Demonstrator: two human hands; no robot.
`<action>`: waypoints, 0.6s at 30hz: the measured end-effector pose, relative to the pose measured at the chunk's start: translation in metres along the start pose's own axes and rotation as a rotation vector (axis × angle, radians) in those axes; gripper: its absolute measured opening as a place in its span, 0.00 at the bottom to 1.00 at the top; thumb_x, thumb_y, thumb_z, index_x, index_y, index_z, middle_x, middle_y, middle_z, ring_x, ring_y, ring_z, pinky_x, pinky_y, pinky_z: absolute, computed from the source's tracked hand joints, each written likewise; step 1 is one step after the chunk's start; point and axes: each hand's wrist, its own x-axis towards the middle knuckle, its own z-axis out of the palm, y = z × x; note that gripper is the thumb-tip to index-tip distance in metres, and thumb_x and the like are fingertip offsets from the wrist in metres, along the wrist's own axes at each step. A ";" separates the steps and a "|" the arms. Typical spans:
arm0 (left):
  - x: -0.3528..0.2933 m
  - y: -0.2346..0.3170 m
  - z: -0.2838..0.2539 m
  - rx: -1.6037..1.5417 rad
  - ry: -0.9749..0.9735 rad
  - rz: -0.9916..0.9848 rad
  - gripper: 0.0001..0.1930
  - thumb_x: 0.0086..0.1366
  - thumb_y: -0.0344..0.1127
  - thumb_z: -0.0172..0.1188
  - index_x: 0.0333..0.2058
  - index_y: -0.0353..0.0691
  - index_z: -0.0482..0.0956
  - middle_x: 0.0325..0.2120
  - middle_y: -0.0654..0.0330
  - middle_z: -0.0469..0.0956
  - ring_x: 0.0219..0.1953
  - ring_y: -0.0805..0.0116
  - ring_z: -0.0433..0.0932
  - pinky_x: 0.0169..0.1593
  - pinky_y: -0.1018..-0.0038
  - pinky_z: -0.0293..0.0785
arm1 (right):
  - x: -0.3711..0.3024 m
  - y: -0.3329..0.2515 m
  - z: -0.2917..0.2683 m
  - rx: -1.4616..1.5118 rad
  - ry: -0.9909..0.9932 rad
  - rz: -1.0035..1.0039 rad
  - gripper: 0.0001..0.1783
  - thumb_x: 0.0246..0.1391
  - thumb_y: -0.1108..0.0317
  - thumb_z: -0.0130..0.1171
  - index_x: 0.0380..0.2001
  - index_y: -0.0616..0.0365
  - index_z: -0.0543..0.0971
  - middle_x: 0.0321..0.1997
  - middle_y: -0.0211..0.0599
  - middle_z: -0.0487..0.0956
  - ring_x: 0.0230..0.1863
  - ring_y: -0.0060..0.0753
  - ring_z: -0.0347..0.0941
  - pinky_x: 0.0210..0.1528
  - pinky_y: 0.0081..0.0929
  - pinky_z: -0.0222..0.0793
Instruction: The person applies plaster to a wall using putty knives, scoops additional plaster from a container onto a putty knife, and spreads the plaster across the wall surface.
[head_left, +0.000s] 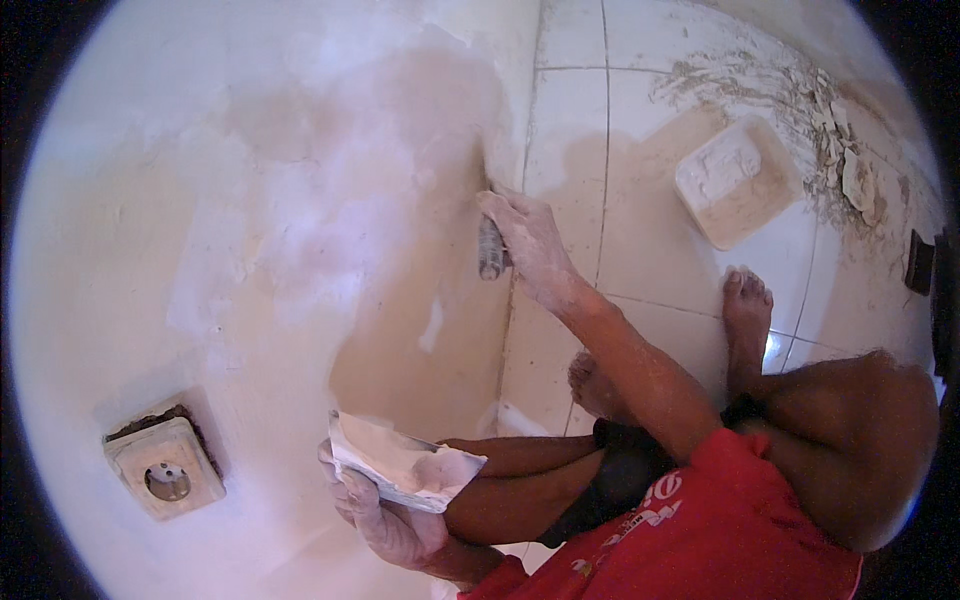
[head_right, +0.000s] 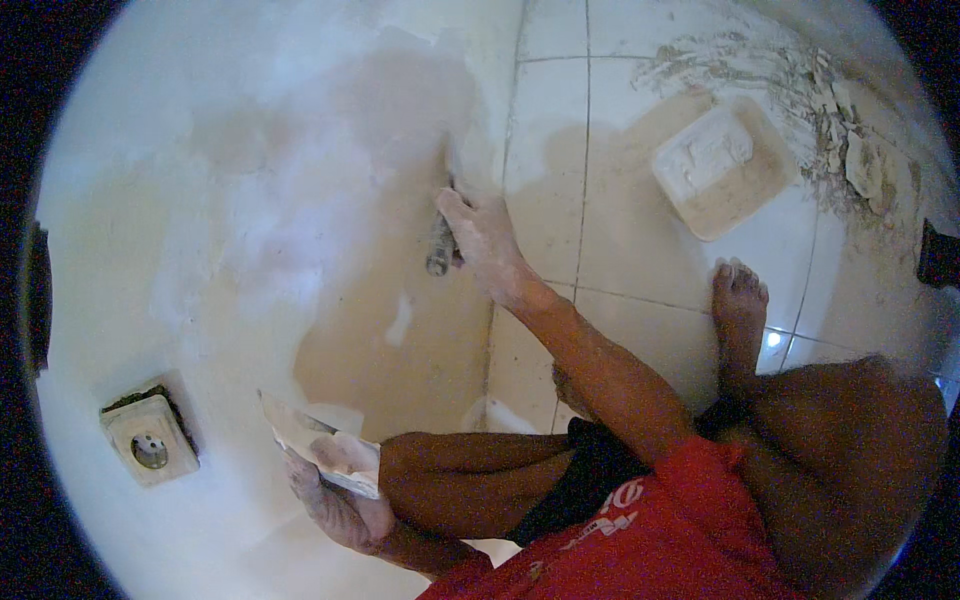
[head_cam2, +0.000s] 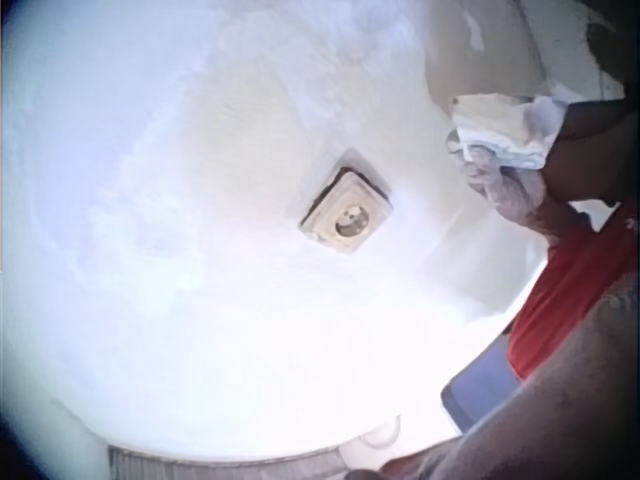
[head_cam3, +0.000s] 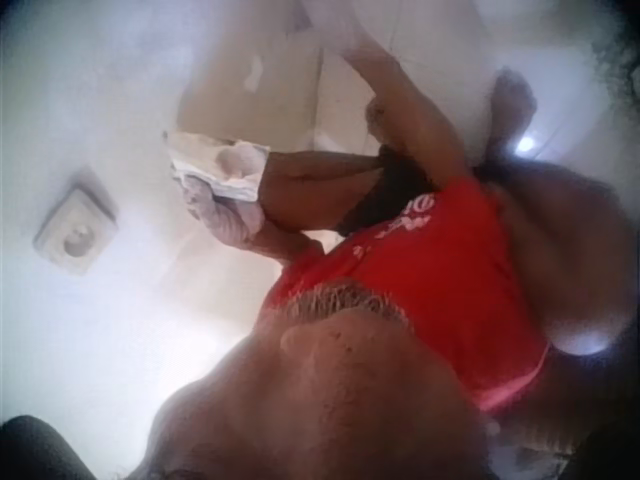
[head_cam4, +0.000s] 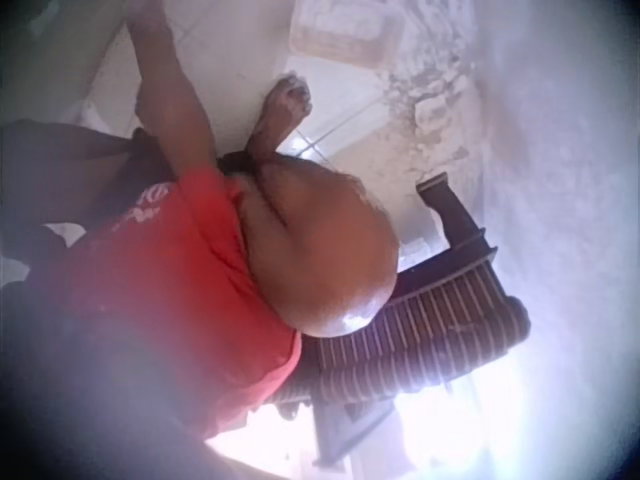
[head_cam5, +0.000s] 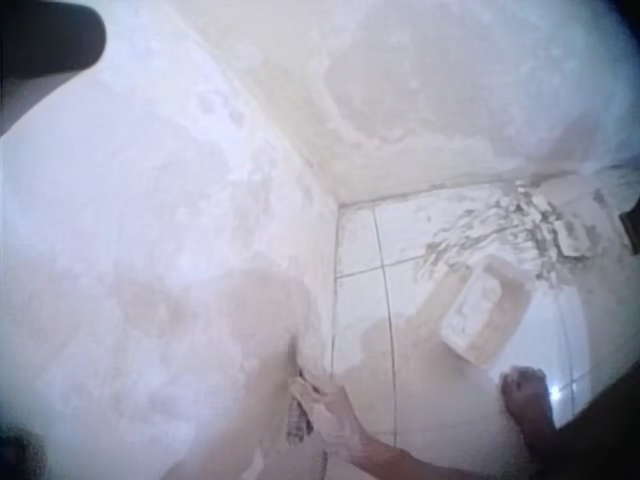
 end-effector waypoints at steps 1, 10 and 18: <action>0.000 -0.001 0.003 0.001 0.045 0.009 0.23 0.65 0.26 0.52 0.59 0.32 0.62 0.55 0.51 0.70 0.54 0.65 0.72 0.56 0.63 0.69 | 0.001 -0.004 0.004 -0.021 -0.053 -0.006 0.20 0.61 0.60 0.51 0.46 0.66 0.75 0.24 0.26 0.72 0.25 0.15 0.66 0.25 0.21 0.65; 0.002 0.011 -0.033 0.101 -0.076 -0.034 0.21 0.65 0.27 0.52 0.57 0.33 0.64 0.54 0.52 0.72 0.52 0.66 0.73 0.54 0.65 0.71 | -0.074 -0.004 0.034 -0.400 -0.210 -0.390 0.24 0.59 0.63 0.53 0.55 0.67 0.70 0.30 0.31 0.76 0.31 0.19 0.70 0.37 0.23 0.71; -0.001 0.002 -0.022 0.031 0.015 -0.025 0.23 0.65 0.27 0.52 0.58 0.33 0.62 0.56 0.51 0.70 0.52 0.66 0.73 0.52 0.67 0.72 | -0.013 -0.001 -0.003 -0.383 -0.033 -0.107 0.27 0.59 0.62 0.52 0.59 0.63 0.67 0.29 0.29 0.74 0.31 0.18 0.68 0.37 0.22 0.70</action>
